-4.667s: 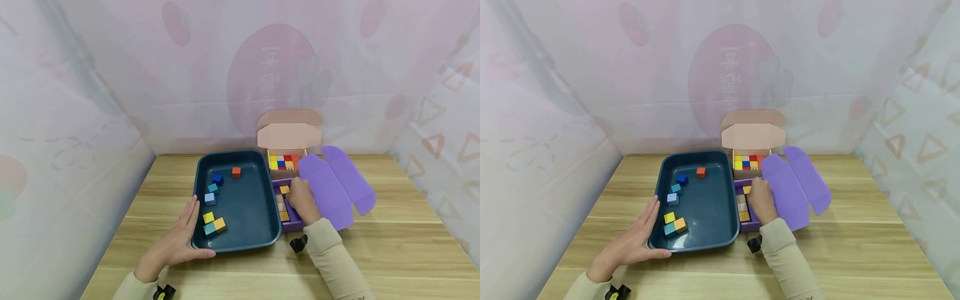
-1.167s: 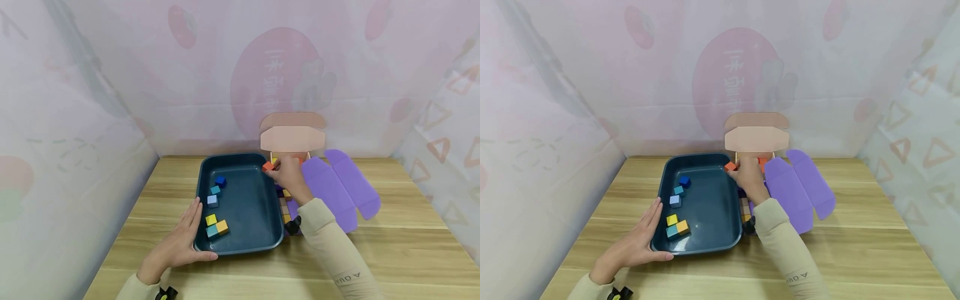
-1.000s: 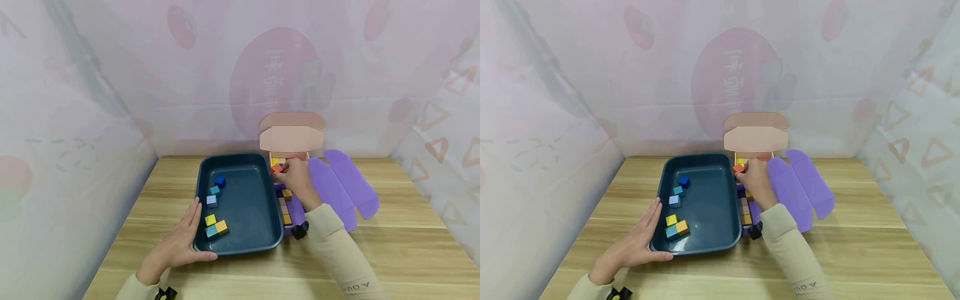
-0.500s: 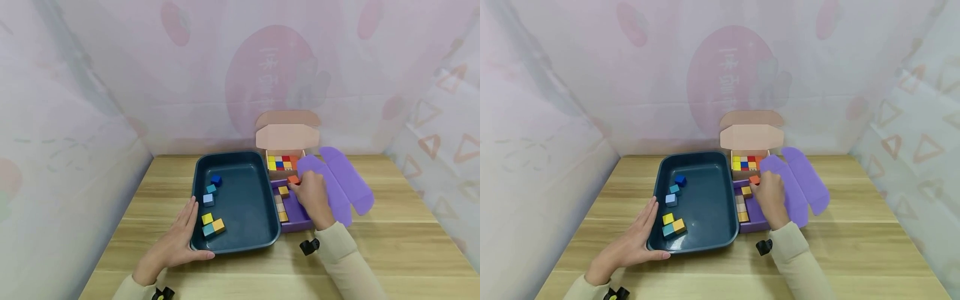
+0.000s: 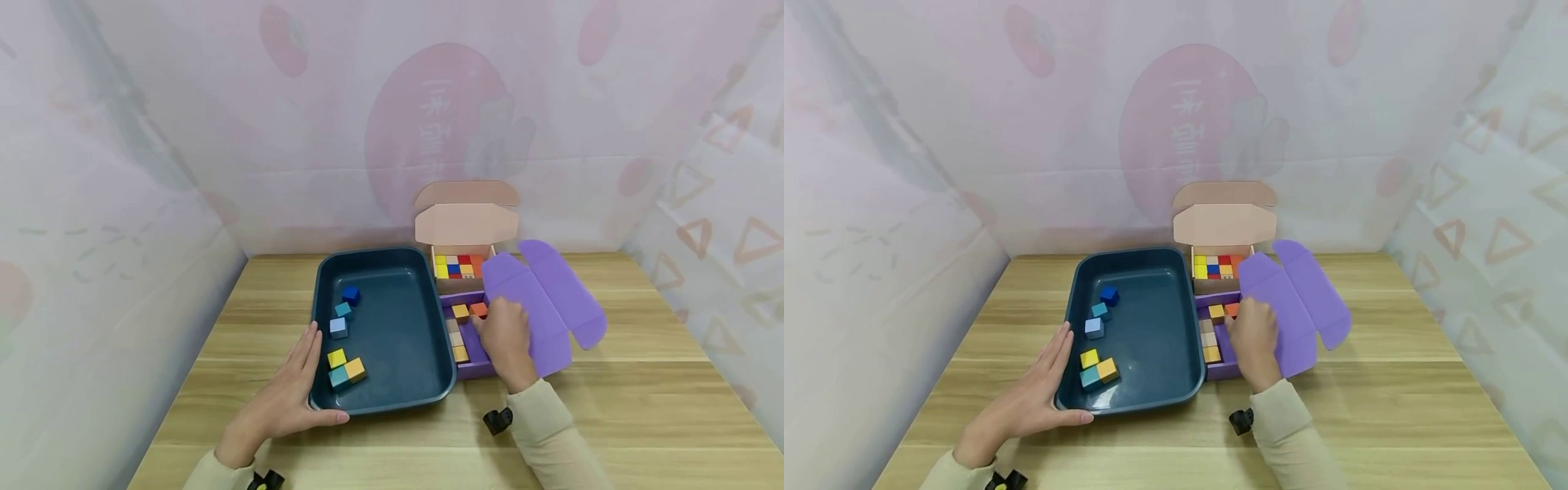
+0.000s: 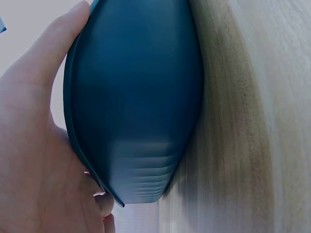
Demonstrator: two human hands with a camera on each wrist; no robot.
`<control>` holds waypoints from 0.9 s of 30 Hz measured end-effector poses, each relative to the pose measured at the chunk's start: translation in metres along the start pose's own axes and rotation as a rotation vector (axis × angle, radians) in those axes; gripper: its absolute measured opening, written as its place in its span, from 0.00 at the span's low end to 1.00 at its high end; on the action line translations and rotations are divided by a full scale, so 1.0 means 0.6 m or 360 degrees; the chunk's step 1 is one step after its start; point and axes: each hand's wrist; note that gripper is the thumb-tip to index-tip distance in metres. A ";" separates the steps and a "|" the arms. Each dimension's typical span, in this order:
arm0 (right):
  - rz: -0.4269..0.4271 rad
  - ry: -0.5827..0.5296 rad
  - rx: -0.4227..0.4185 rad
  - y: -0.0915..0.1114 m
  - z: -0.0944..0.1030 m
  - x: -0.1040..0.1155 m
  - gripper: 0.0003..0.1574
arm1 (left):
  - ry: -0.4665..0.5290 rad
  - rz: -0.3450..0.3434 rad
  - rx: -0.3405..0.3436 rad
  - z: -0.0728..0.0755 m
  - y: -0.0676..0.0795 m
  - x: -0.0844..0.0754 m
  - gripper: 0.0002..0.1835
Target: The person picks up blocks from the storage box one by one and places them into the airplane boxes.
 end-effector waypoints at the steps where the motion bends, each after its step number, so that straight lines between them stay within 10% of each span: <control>1: 0.0008 0.0014 -0.0008 0.001 -0.003 -0.001 0.22 | -0.0009 -0.0004 -0.0003 0.000 0.000 0.000 0.79; 15: 0.0096 0.0281 -0.0019 0.011 -0.053 -0.009 0.14 | -0.0058 -0.0015 -0.0019 -0.002 0.008 0.004 0.79; 27: 0.0038 0.0139 0.0038 0.005 -0.070 -0.010 0.11 | -0.0051 -0.0003 -0.0020 -0.006 0.011 0.006 0.79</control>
Point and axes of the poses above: each hand's wrist, its own y-axis away from the middle knuckle, its own z-axis out of the back of the hand, x = y × z, and after that the axes turned 11 degrees about -y, right-handed
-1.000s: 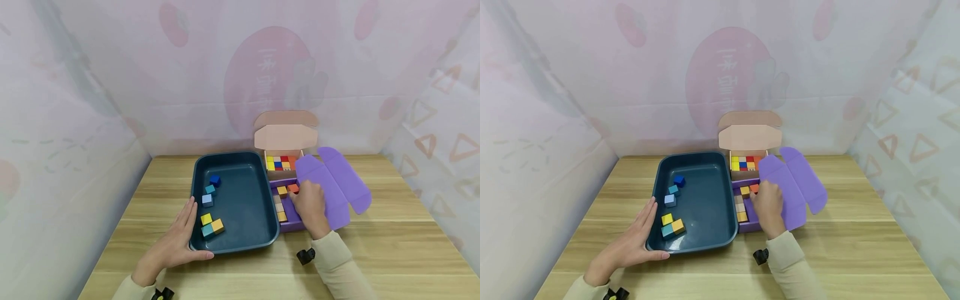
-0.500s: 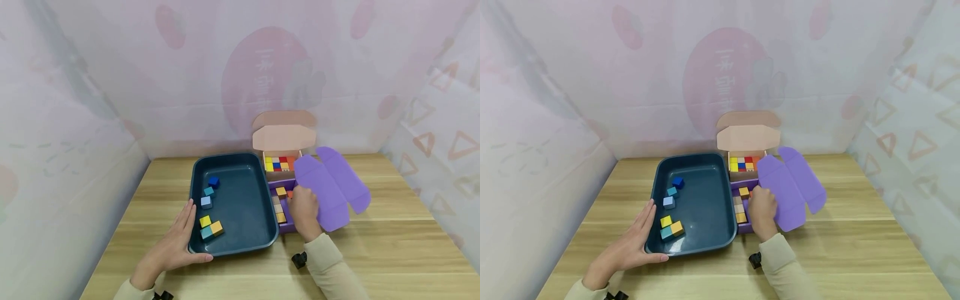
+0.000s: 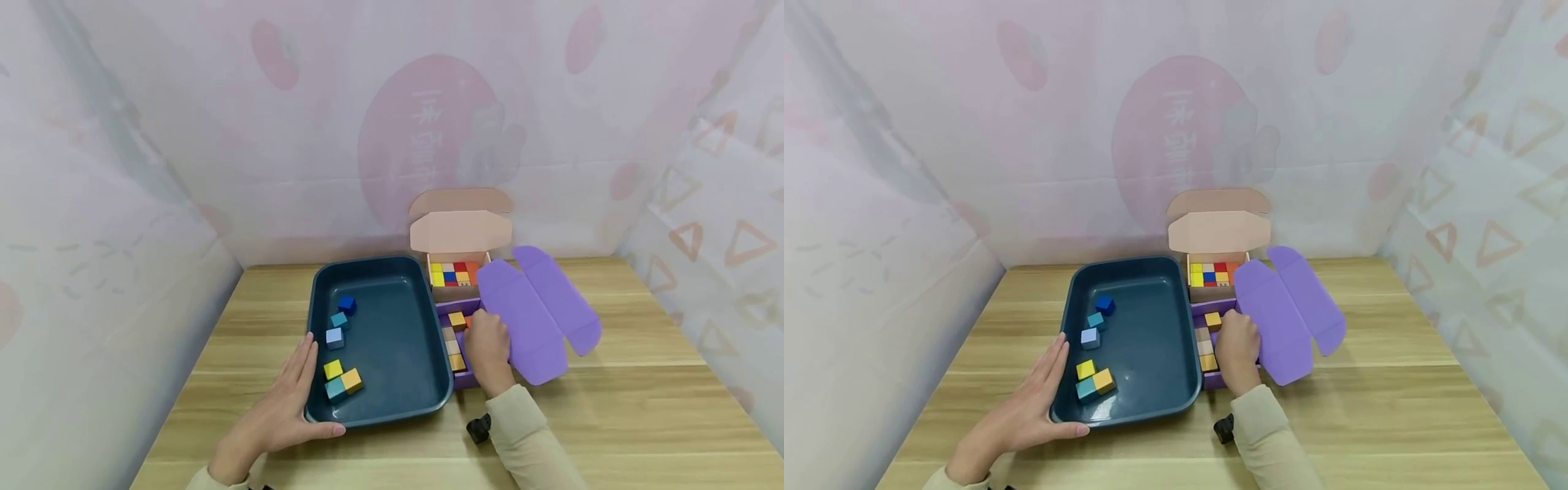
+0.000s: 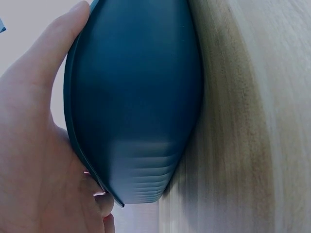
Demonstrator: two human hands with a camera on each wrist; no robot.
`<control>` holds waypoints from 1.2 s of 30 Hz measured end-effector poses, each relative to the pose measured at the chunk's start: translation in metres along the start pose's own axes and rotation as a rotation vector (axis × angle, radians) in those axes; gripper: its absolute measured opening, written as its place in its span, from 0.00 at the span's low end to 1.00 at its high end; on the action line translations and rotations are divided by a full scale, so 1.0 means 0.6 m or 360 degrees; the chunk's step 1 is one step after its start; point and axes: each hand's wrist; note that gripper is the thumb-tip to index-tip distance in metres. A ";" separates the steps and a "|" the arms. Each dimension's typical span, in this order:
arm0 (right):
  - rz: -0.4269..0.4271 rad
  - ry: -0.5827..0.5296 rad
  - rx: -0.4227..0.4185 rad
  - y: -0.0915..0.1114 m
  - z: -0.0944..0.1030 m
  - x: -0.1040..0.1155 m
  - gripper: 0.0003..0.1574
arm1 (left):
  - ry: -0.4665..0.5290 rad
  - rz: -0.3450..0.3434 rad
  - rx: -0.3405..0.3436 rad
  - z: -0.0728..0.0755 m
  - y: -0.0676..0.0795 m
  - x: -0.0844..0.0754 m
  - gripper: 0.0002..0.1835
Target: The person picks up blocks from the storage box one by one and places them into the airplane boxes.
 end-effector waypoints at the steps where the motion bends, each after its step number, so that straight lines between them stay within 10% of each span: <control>1: -0.0003 -0.0022 -0.0004 -0.002 0.000 0.000 0.11 | 0.0004 -0.0001 -0.0001 0.000 0.000 0.000 0.79; 22: 0.0114 -0.0151 0.0240 -0.037 0.045 0.034 0.11 | 0.0026 -0.0004 -0.0008 0.006 -0.007 0.000 0.79; 36: 0.0603 -0.0445 0.1043 -0.038 0.090 0.157 0.25 | -0.0007 -0.0004 0.0006 0.007 -0.008 -0.002 0.80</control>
Point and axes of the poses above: each hand's wrist, its own y-axis away from the middle knuckle, its own z-axis out of the back of the hand, x = y × z, and after that the axes turned 11 degrees about -y, right-handed
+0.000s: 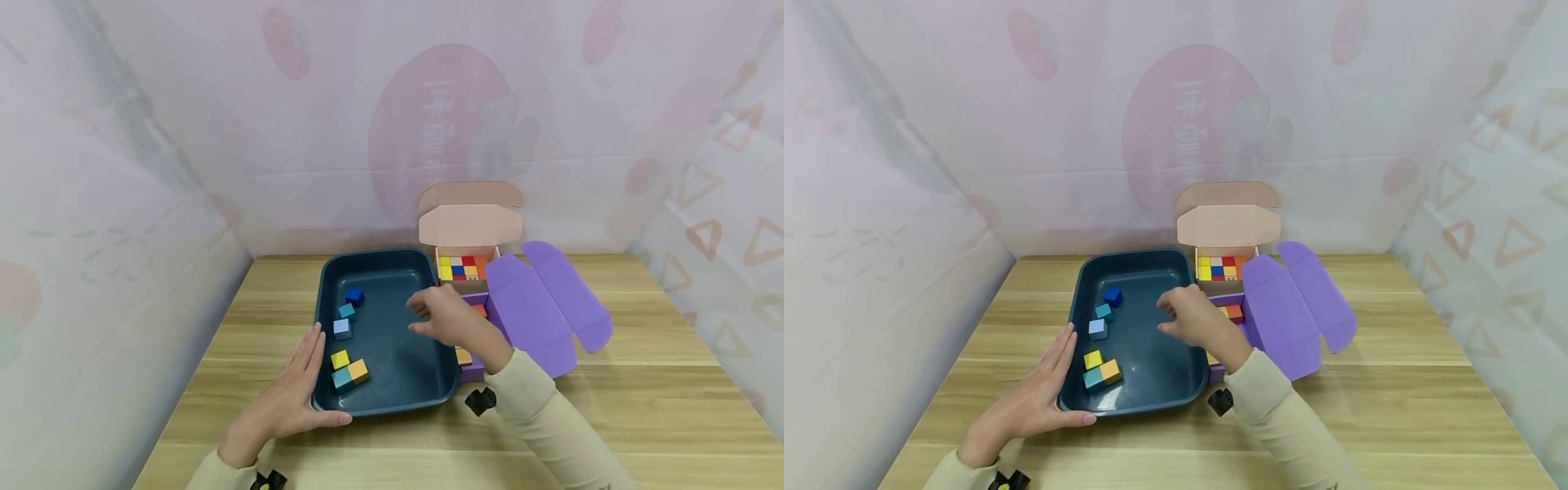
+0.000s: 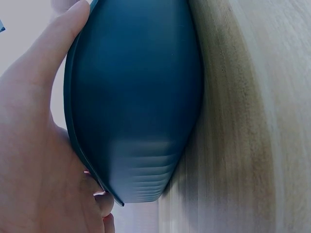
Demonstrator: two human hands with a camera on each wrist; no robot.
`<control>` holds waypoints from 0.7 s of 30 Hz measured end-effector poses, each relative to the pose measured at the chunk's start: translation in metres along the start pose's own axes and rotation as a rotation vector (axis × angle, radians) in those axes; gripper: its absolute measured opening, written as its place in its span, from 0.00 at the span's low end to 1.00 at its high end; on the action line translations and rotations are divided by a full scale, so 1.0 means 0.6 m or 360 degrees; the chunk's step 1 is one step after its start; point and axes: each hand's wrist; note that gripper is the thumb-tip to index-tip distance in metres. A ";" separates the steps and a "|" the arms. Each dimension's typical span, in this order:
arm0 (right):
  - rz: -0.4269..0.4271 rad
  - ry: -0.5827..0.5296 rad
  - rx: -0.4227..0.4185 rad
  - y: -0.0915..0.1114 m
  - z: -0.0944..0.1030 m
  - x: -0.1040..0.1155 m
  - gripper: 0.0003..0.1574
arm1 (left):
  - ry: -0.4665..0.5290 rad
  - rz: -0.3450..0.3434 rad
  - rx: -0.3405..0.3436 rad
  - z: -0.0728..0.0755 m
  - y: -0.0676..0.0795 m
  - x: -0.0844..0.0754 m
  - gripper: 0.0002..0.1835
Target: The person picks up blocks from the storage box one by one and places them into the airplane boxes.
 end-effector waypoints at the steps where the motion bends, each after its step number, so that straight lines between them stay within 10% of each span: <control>1: 0.0026 0.0006 0.0049 -0.002 -0.005 0.006 0.26 | 0.0000 0.0001 0.0001 0.000 0.000 0.000 0.80; 21: 0.0160 0.0245 0.0450 -0.049 -0.146 0.041 0.18 | 0.0015 0.0002 0.0015 0.001 0.003 0.005 0.78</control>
Point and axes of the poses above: each hand's wrist, its own y-axis away from the middle knuckle, its own z-axis out of the back of the hand, x = y × z, and after that the axes turned 11 degrees about -y, right-handed
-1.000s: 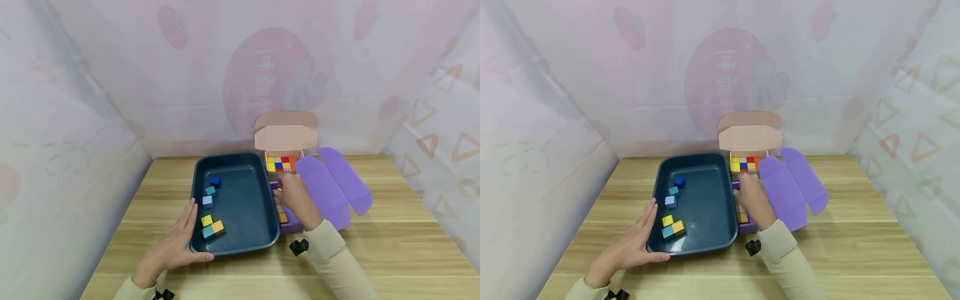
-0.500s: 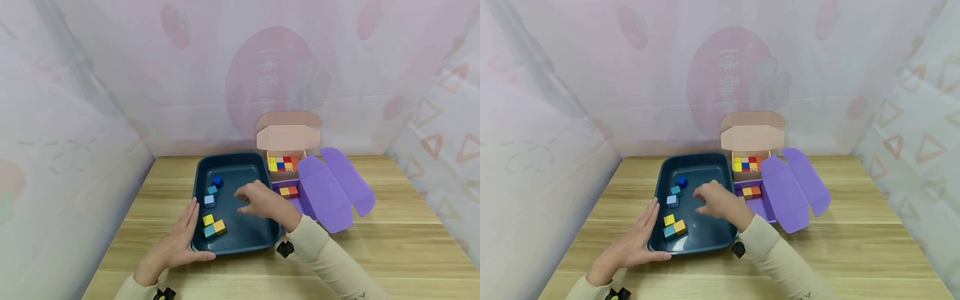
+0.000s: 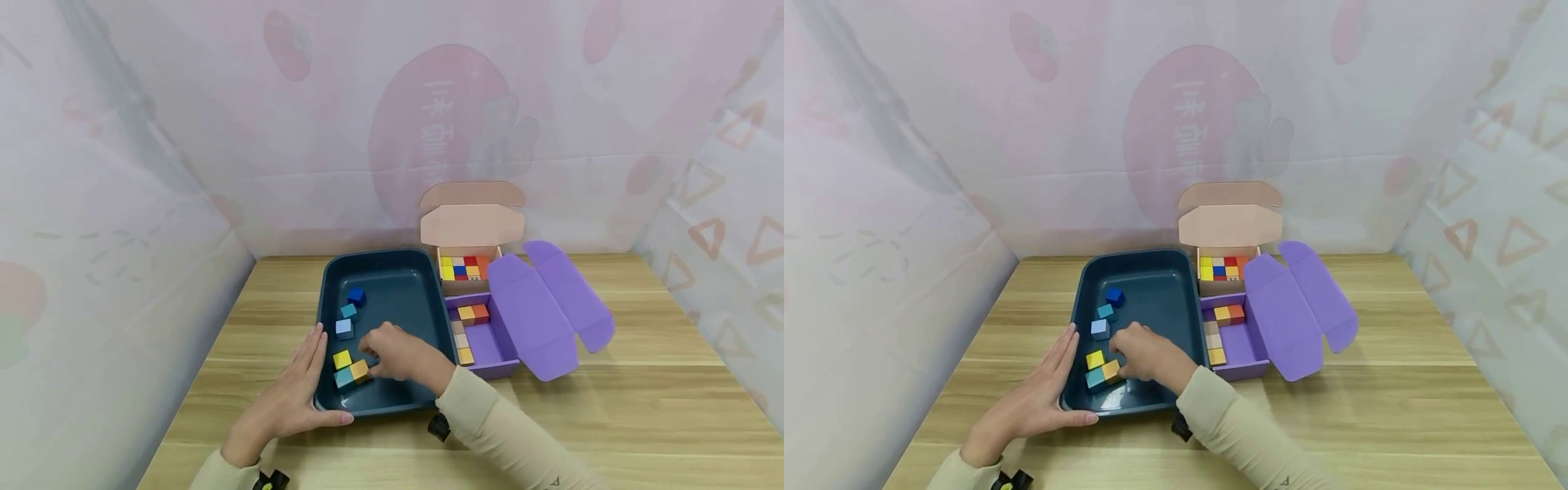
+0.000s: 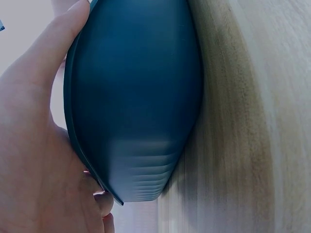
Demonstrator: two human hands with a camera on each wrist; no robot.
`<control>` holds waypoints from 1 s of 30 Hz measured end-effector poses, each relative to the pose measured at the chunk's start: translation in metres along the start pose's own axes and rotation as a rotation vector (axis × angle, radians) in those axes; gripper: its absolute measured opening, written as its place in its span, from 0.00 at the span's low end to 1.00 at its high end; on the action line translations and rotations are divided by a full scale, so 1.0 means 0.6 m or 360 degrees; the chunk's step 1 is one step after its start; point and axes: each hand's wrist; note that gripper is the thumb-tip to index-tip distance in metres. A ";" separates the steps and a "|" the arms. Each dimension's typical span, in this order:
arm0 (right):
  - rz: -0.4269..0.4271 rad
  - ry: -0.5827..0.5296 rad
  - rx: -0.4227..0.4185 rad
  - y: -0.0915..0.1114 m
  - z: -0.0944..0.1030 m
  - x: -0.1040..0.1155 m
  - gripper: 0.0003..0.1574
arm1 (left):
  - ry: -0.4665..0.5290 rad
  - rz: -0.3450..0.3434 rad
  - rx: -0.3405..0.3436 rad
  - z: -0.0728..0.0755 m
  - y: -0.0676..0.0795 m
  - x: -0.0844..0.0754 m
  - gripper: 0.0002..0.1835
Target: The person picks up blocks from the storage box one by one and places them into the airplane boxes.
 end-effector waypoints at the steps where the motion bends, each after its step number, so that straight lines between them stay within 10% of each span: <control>1: 0.0005 -0.0002 0.0002 -0.002 -0.004 -0.002 0.16 | 0.0008 -0.0002 0.0000 0.000 0.000 0.000 0.78; 30: -0.0044 0.0048 0.0009 -0.016 -0.030 -0.008 0.14 | 0.0029 0.0004 0.0008 -0.003 0.000 0.000 0.78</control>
Point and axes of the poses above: each hand's wrist, its own y-axis away from the middle knuckle, its own z-axis out of the back of the hand, x = y × z, and after that the axes turned 11 degrees about -y, right-handed
